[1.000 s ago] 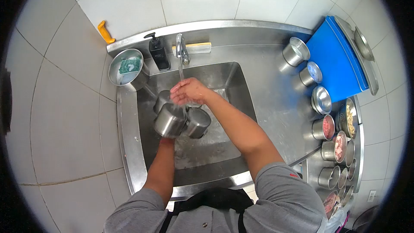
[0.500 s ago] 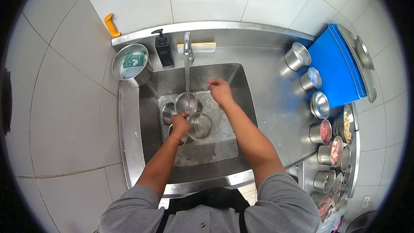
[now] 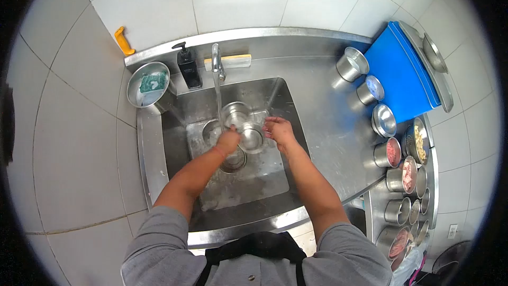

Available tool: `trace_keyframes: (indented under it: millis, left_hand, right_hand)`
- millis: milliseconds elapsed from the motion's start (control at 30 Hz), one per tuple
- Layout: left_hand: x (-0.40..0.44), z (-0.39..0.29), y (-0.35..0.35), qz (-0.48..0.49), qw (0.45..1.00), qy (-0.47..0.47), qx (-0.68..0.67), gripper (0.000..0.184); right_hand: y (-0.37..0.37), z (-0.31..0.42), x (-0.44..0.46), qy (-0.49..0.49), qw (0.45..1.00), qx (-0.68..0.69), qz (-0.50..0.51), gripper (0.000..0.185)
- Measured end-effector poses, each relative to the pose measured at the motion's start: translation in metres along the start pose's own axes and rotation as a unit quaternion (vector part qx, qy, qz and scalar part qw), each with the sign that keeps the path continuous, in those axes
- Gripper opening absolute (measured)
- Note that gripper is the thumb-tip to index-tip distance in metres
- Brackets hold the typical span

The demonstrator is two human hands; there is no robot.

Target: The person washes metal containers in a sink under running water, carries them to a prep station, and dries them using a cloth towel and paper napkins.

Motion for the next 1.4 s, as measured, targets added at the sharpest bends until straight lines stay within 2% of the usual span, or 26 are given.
trace_keyframes:
  millis: [33, 100, 133, 167, 200, 333, 400, 433, 467, 500, 533, 633, 733, 767, 833, 900, 933, 967, 1033, 1100, 1167, 1200, 1267, 1333, 1367, 1400]
  left_hand:
    - [0.007, 0.026, 0.004, 0.012, 0.998, 0.046, -0.035, 0.022]
    - [-0.006, 0.044, -0.048, 0.044, 0.973, -0.101, -0.203, 0.037]
    - [-0.006, 0.047, -0.048, 0.043, 0.973, -0.101, -0.203, 0.037]
    - [-0.014, 0.063, -0.039, 0.035, 0.874, -0.259, -0.409, 0.041]
    - [-0.029, 0.074, -0.025, 0.023, 0.709, -0.397, -0.583, 0.046]
    - [-0.071, 0.076, -0.005, 0.079, 0.712, -0.334, -0.613, 0.037]
    - [-0.096, 0.061, 0.004, -0.064, 0.460, -0.287, -0.838, 0.027]
    - [-0.108, 0.059, 0.018, -0.078, 0.455, -0.288, -0.839, 0.027]
    - [-0.115, 0.066, 0.044, -0.107, 0.384, -0.281, -0.873, 0.024]
    - [-0.121, 0.069, 0.057, -0.140, 0.311, -0.270, -0.901, 0.022]
    - [-0.130, 0.036, 0.013, -0.160, 0.322, -0.249, -0.899, 0.023]
    - [-0.165, 0.004, -0.003, -0.198, 0.245, -0.228, -0.921, 0.027]
    - [-0.200, -0.009, 0.011, -0.257, 0.166, -0.300, -0.903, 0.027]
    - [-0.216, -0.017, -0.010, -0.309, 0.141, -0.290, -0.895, 0.027]
    - [-0.239, -0.037, -0.033, -0.315, 0.226, -0.281, -0.878, 0.026]
    - [-0.245, -0.032, -0.009, -0.318, 0.291, -0.252, -0.867, 0.027]
    - [-0.247, -0.038, -0.016, -0.314, 0.300, -0.216, -0.875, 0.029]
    - [-0.248, -0.045, -0.024, -0.309, 0.308, -0.179, -0.882, 0.031]
    - [-0.247, -0.063, -0.046, -0.296, 0.354, -0.126, -0.878, 0.030]
    - [-0.240, -0.104, -0.087, -0.305, 0.344, -0.048, -0.887, 0.025]
    - [-0.222, -0.121, -0.098, -0.288, 0.332, -0.015, -0.898, 0.025]
    - [-0.222, -0.125, -0.106, -0.292, 0.341, -0.011, -0.894, 0.025]
    - [-0.234, -0.142, -0.131, -0.302, 0.352, -0.003, -0.886, 0.024]
    - [-0.274, -0.148, -0.165, -0.349, 0.424, -0.078, -0.832, 0.024]
    - [-0.311, -0.152, -0.183, -0.365, 0.499, -0.049, -0.784, 0.024]
    - [-0.346, -0.154, -0.193, -0.347, 0.538, 0.075, -0.764, 0.032]
  right_hand:
    - [0.005, 0.004, -0.006, 0.007, 1.000, -0.006, 0.018, 0.024]
    - [0.013, 0.009, -0.010, 0.011, 0.999, -0.013, 0.035, 0.024]
    - [0.022, 0.011, -0.010, 0.005, 0.998, -0.020, 0.062, 0.024]
    - [0.033, 0.013, -0.011, 0.000, 0.995, -0.027, 0.092, 0.024]
    - [0.046, 0.017, -0.010, -0.016, 0.992, -0.019, 0.120, 0.024]
    - [0.119, 0.037, -0.008, -0.032, 0.974, -0.016, 0.222, 0.022]
    - [0.155, 0.047, -0.008, 0.016, 0.949, 0.031, 0.312, 0.029]
    - [0.164, 0.050, 0.002, 0.019, 0.946, 0.024, 0.324, 0.029]
    - [0.171, 0.065, 0.022, -0.240, 0.911, -0.187, 0.278, 0.027]
    - [0.183, 0.077, 0.029, -0.481, 0.770, -0.365, 0.206, 0.026]
    - [0.188, 0.083, 0.043, -0.551, 0.672, -0.465, 0.165, 0.028]
    - [0.183, 0.118, 0.037, -0.430, 0.573, -0.695, 0.049, 0.030]
    - [0.161, 0.095, 0.082, -0.357, 0.472, -0.803, 0.075, 0.030]
    - [0.155, 0.102, 0.053, -0.359, 0.509, -0.781, 0.053, 0.032]
    - [0.156, 0.082, 0.084, -0.342, 0.498, -0.785, 0.136, 0.050]
    - [0.163, 0.086, 0.003, -0.342, 0.703, -0.509, 0.360, 0.075]
    - [0.155, 0.080, -0.057, -0.220, 0.784, -0.499, 0.296, 0.080]
    - [0.153, 0.065, -0.108, -0.170, 0.821, -0.389, 0.381, 0.074]
    - [0.128, 0.011, -0.098, -0.342, 0.753, -0.319, 0.463, 0.055]
    - [0.108, -0.024, -0.109, -0.269, 0.766, -0.191, 0.551, 0.056]
    - [0.081, -0.046, -0.101, -0.089, 0.852, -0.073, 0.510, 0.059]
    - [0.075, -0.047, -0.107, -0.089, 0.848, -0.076, 0.516, 0.059]
    - [0.070, -0.025, -0.137, -0.265, 0.791, -0.207, 0.511, 0.066]
    - [0.083, 0.006, -0.194, -0.325, 0.762, -0.226, 0.512, 0.071]
    - [0.091, 0.021, -0.233, -0.329, 0.762, -0.207, 0.518, 0.075]
    - [0.092, 0.029, -0.276, -0.335, 0.770, -0.206, 0.502, 0.072]
Point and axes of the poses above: each hand's wrist, its own x-axis towards the middle knuckle, its own y-axis out of the palm, z = x × y, the point moved 5 cm from there along x, towards the middle knuckle, and after that the axes turned 1 degree about -z, right-handed, at the moved point
